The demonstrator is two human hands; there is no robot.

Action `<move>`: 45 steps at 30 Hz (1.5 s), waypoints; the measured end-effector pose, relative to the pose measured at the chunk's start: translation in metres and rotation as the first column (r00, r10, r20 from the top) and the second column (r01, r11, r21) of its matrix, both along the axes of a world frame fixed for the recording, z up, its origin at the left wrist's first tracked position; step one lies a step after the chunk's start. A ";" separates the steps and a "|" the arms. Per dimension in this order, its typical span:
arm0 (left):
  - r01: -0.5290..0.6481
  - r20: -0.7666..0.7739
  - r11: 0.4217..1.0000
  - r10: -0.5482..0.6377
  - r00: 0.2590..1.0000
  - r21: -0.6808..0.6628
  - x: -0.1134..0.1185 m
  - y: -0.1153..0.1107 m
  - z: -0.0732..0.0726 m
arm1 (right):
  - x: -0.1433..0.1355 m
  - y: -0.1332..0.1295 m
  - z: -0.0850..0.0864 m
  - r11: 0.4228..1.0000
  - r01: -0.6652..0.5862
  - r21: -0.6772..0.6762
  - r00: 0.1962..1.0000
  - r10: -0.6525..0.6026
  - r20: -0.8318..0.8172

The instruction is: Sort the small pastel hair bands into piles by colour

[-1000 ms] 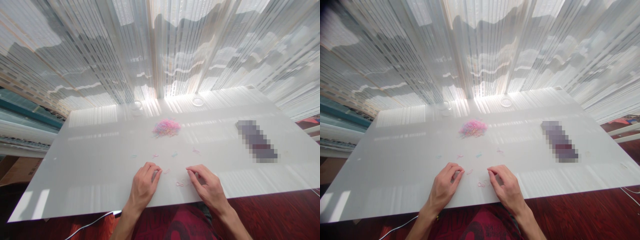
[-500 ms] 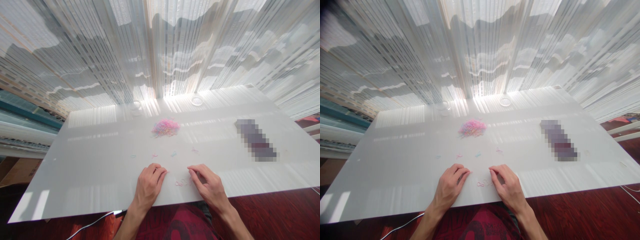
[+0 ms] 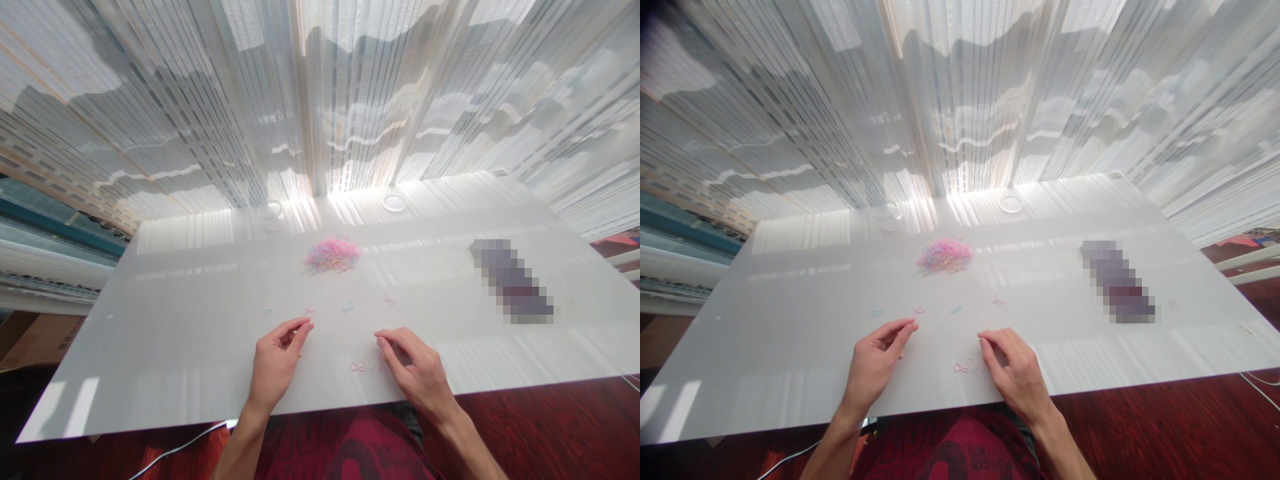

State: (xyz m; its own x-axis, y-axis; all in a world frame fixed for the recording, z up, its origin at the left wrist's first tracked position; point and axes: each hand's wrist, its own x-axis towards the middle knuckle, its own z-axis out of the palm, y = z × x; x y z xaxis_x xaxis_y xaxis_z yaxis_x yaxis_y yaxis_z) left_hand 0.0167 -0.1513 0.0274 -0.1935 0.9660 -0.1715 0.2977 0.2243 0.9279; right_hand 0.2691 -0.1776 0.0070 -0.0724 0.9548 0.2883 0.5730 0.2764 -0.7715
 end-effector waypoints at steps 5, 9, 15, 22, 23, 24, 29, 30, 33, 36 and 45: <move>0.010 -0.065 0.999 -0.008 0.998 0.032 0.000 -0.002 -0.003 | 0.000 0.001 -0.001 1.000 -0.003 0.001 1.000 0.003 0.008; -0.011 -0.099 0.999 0.015 0.995 0.039 -0.003 -0.003 -0.003 | 0.000 0.001 -0.003 1.000 -0.008 -0.005 1.000 0.009 0.007; -0.018 -0.114 0.997 0.027 0.993 0.077 -0.007 -0.002 -0.004 | -0.001 0.001 -0.002 1.000 -0.006 -0.013 1.000 0.006 0.009; -0.017 -0.242 0.992 0.047 0.969 0.125 -0.011 -0.002 -0.007 | 0.000 0.001 -0.003 1.000 -0.001 -0.012 1.000 0.002 0.017; -0.008 -0.287 0.990 0.048 0.957 0.142 -0.012 -0.001 -0.007 | 0.000 0.001 -0.003 1.000 -0.001 -0.011 1.000 0.001 0.017; 0.010 -0.327 0.987 0.045 0.944 0.162 -0.012 0.000 -0.006 | 0.000 0.001 -0.003 1.000 -0.001 -0.010 1.000 0.001 0.017; 0.169 -0.475 0.949 -0.023 0.879 0.266 -0.016 0.012 -0.002 | 0.000 0.001 -0.003 1.000 -0.002 -0.004 1.000 0.003 0.010; 0.201 -0.503 0.938 -0.034 0.864 0.282 -0.016 0.015 -0.001 | 0.000 0.001 -0.003 1.000 -0.002 -0.004 1.000 0.002 0.010; 0.288 -0.572 0.912 -0.076 0.817 0.291 -0.018 0.022 -0.001 | 0.000 0.001 -0.003 1.000 -0.001 -0.008 1.000 0.001 0.012; 0.355 -0.603 0.898 -0.137 0.786 0.259 -0.018 0.026 0.000 | 0.000 0.001 -0.003 1.000 0.000 -0.007 1.000 0.000 0.008; 0.442 -0.631 0.855 -0.188 0.752 0.272 -0.020 0.031 0.001 | 0.001 0.001 -0.005 1.000 -0.008 0.005 1.000 0.008 0.000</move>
